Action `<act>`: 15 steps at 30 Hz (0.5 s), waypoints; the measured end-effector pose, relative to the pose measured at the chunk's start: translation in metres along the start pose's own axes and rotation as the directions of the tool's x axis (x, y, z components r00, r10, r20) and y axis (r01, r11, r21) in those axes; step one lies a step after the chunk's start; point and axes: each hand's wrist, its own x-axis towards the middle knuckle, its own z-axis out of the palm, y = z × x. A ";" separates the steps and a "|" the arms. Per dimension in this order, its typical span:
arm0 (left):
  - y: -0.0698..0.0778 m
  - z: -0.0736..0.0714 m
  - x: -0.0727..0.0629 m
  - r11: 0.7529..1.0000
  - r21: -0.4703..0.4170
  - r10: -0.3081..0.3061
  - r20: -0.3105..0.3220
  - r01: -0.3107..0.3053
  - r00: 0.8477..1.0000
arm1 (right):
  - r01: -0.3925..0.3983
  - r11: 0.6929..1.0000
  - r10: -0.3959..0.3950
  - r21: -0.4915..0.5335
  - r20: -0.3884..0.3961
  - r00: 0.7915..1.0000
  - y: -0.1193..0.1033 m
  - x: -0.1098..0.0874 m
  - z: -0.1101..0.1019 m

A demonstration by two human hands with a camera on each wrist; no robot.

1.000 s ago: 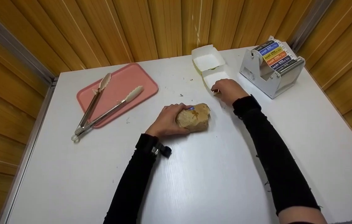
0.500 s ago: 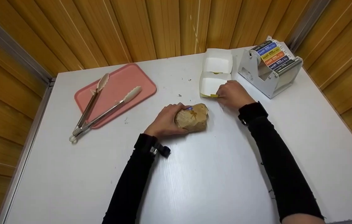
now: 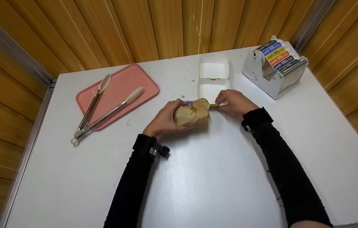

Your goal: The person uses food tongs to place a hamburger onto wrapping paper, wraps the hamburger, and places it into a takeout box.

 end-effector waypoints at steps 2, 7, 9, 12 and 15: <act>0.004 -0.003 0.000 1.000 -0.009 0.013 -0.004 -0.013 1.000 | 0.039 0.999 -0.039 0.002 0.007 0.999 -0.004 -0.001 0.002; 0.010 -0.009 0.000 0.999 -0.020 0.035 -0.025 -0.036 0.999 | 0.127 0.992 -0.127 0.007 0.023 0.992 -0.017 -0.005 0.009; 0.011 -0.011 0.000 0.999 -0.028 0.034 -0.032 -0.035 0.999 | 0.152 0.988 -0.152 0.002 0.023 0.988 -0.022 -0.007 0.012; 0.010 -0.013 -0.001 0.999 -0.036 0.031 -0.039 -0.033 0.999 | 0.180 0.984 -0.180 -0.005 0.019 0.984 -0.028 -0.008 0.016; 0.010 -0.015 -0.002 0.998 -0.045 0.033 -0.043 -0.035 0.999 | 0.191 0.982 -0.191 -0.004 0.016 0.981 -0.033 -0.010 0.019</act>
